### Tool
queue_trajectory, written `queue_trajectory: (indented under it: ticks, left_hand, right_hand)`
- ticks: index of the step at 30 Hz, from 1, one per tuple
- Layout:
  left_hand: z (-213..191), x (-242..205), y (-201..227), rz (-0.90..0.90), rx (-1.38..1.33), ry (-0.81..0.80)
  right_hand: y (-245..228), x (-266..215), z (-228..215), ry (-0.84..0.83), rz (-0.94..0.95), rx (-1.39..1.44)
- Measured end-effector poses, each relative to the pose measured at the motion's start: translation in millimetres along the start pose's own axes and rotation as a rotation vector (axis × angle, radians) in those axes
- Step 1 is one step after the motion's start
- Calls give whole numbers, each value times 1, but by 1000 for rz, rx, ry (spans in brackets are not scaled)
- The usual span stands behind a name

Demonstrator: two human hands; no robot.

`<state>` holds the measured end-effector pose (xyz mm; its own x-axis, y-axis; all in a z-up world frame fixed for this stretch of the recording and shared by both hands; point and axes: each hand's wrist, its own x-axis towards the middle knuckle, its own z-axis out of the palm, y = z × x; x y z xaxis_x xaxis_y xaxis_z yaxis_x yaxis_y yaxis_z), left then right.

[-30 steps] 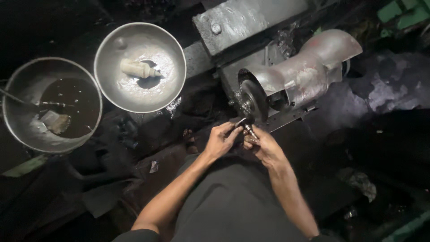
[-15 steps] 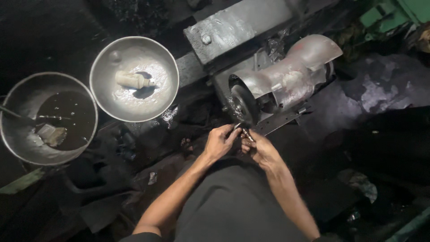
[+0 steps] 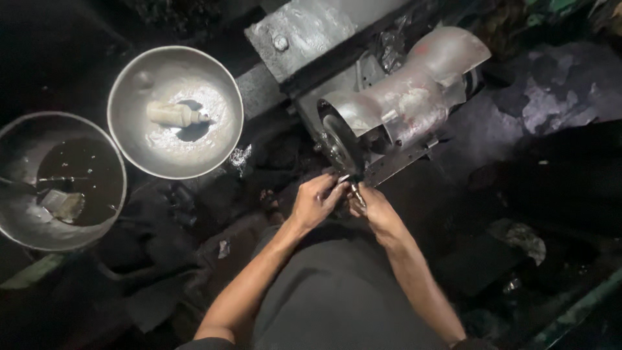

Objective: The person holds a small metal part against a rotating grinding wheel, repeatedly dipping it into a bucket of liquid and returning it to the wheel. The person rotates the part to grind different surfaces while maintaining contact with the wheel.

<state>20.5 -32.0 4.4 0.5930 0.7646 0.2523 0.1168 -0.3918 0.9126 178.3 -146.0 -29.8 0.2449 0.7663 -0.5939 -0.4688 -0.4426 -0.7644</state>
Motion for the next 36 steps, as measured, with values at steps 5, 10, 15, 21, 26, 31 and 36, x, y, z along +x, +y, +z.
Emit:
queue_trajectory:
  ticks: [5,10,15,21,26,31,36]
  left_hand:
    - [-22,-7,18,109,107,-99]
    - [-23,-20,12,17,-25,-28]
    - [-15,-26,-6,-111,-309,10]
    - [-14,-22,-6,-199,-88,28]
    - [-15,-15,-3,-113,-59,92]
    - [-15,-6,2,-116,95,46]
    - [-14,0,4,-75,145,11]
  right_hand:
    - [-4,-17,5,171,-38,-510]
    - [0,-8,13,84,19,-154]
    - [7,6,15,91,-11,-162]
    - [-7,17,17,43,6,-223]
    - [-13,18,18,36,57,-216]
    - [-13,25,12,22,94,-152]
    - [-2,31,0,-8,124,-87]
